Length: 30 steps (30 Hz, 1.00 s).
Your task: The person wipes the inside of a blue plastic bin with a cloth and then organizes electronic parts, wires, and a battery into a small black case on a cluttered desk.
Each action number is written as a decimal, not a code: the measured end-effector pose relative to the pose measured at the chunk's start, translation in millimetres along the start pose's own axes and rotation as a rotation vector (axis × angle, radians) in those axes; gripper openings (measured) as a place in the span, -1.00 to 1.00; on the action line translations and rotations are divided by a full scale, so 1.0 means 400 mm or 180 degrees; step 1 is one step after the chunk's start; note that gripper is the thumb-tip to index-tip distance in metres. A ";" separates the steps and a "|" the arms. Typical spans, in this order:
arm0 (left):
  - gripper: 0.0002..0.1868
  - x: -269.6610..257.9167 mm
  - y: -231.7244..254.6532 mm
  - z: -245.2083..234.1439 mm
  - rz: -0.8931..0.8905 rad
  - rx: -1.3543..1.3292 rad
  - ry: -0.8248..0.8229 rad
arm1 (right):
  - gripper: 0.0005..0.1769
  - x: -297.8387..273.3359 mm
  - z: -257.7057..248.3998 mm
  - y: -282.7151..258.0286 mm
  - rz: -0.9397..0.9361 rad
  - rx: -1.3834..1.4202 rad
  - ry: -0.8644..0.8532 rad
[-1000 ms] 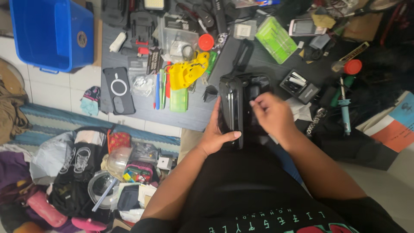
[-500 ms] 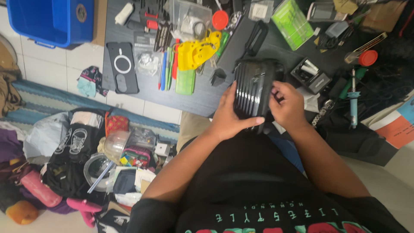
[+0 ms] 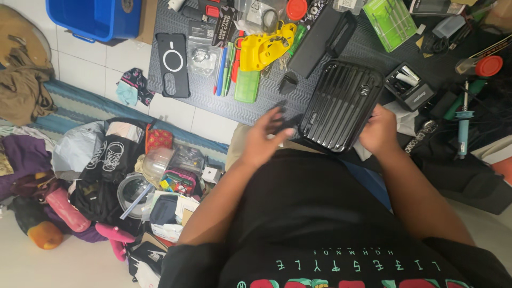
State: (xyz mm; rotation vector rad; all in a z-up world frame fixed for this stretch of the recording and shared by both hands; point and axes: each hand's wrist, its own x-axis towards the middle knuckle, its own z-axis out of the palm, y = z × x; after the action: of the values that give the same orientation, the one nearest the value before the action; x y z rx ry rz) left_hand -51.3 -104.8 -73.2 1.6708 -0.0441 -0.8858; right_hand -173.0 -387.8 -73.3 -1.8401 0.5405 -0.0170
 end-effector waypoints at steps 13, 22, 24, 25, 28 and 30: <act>-0.70 0.046 -0.064 -0.285 0.0533 0.0830 0.0892 | -0.76 -0.052 0.052 0.065 0.0569 0.0874 0.2042; -0.76 0.128 0.070 -0.309 0.1524 0.1079 0.0011 | -0.54 -0.051 0.243 -0.198 -0.0394 -0.0650 0.1675; -0.74 0.136 0.088 -0.309 0.1778 0.0944 -0.0457 | -0.48 -0.037 0.296 -0.240 -0.0035 -0.0009 0.1401; -0.74 0.139 0.094 -0.311 0.1796 0.0947 -0.0497 | -0.48 -0.030 0.320 -0.256 -0.0029 -0.0011 0.1445; -0.72 0.142 0.108 -0.324 0.1858 0.0948 -0.0814 | -0.44 -0.020 0.371 -0.293 -0.0058 -0.0159 0.1306; -0.72 0.148 0.104 -0.336 0.1896 0.0903 -0.0874 | -0.42 -0.025 0.391 -0.304 0.0039 -0.0247 0.1139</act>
State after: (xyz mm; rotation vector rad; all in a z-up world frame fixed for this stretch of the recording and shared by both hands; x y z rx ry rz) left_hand 84.1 -35.2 -64.7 1.6422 -0.8447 -0.6583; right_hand -95.6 -215.1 -13.9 -1.9200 0.8103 -0.3260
